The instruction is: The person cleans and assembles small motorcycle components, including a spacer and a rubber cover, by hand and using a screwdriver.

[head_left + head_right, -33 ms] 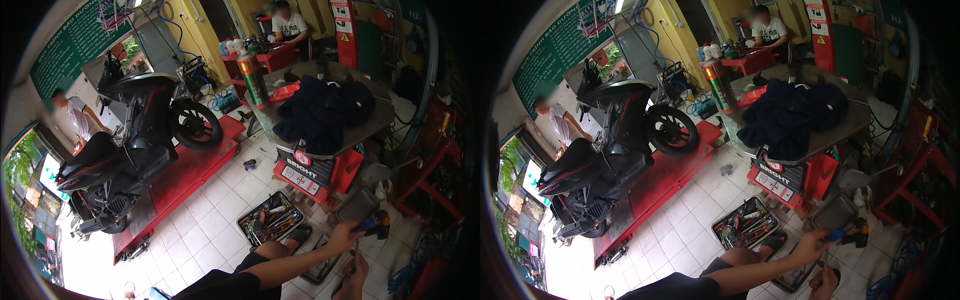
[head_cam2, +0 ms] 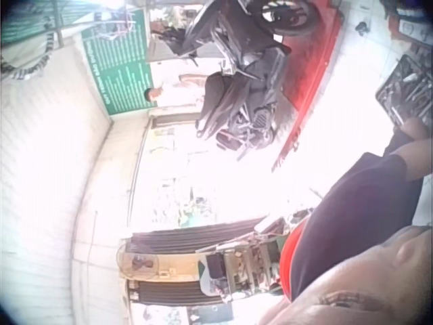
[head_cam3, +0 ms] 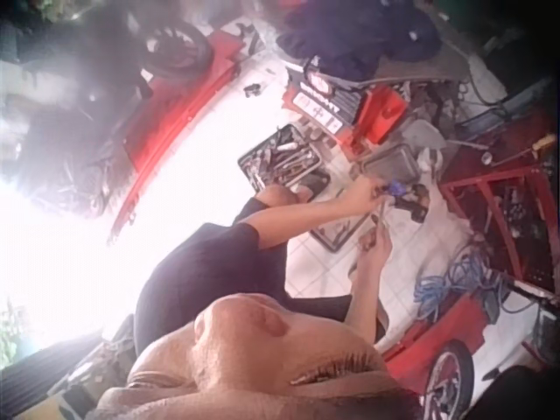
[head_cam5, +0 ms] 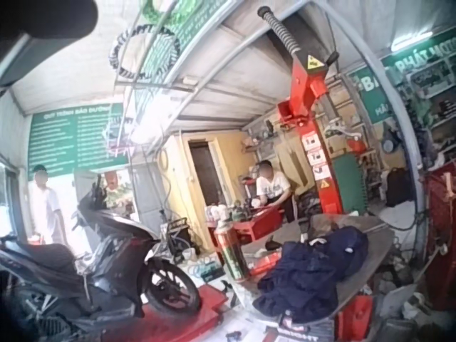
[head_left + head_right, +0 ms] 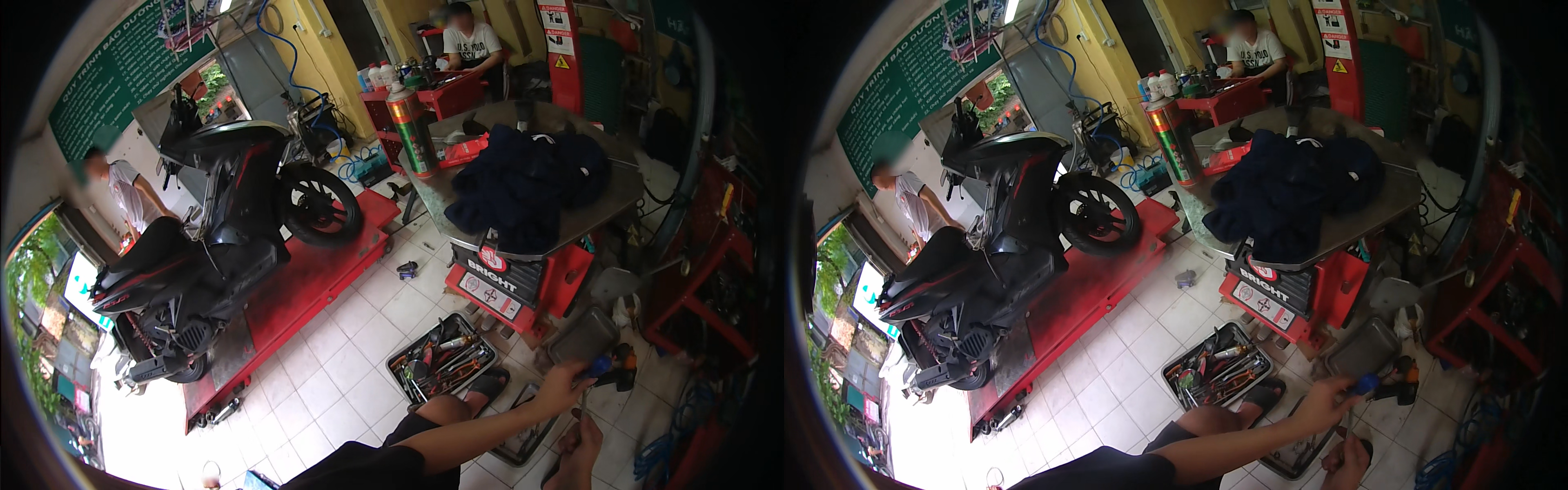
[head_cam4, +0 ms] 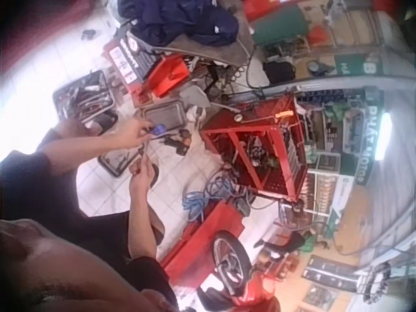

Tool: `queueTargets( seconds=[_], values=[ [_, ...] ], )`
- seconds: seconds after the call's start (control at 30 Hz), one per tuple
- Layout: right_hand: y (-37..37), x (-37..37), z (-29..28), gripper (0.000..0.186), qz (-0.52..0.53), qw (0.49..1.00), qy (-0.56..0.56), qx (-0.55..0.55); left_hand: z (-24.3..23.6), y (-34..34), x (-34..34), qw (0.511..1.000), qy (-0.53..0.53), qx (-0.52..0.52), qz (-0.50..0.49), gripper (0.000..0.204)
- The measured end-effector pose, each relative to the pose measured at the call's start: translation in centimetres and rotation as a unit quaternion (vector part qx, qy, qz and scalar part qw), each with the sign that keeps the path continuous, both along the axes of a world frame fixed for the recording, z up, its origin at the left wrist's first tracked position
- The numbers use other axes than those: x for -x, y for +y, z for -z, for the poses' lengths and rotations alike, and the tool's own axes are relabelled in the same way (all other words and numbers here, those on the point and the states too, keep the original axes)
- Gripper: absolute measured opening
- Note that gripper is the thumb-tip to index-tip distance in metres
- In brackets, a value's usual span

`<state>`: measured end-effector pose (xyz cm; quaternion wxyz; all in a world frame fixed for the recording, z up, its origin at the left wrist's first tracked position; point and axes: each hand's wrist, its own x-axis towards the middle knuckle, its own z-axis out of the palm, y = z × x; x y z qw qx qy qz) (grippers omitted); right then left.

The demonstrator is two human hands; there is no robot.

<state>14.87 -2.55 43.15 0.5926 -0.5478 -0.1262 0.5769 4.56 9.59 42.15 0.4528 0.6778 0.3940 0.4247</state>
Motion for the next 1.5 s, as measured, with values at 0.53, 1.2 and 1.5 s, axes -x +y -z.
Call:
queueTargets(
  seconds=[0.53,1.2,1.5],
  values=[
    [-0.2,-0.2,0.2,0.03,-0.024,0.999,-0.033,-0.014,1.6,0.4,0.1,0.998,0.004,-0.057,-0.007,0.019],
    [0.1,-0.5,1.1,0.033,0.013,0.998,-0.042,-0.036,0.8,-0.1,-0.6,0.995,-0.02,-0.093,-0.037,0.073],
    [0.9,-0.1,2.2,0.034,-0.022,0.997,-0.05,-0.059,0.8,-0.5,-0.3,0.999,-0.01,-0.041,-0.007,0.061]
  ],
)
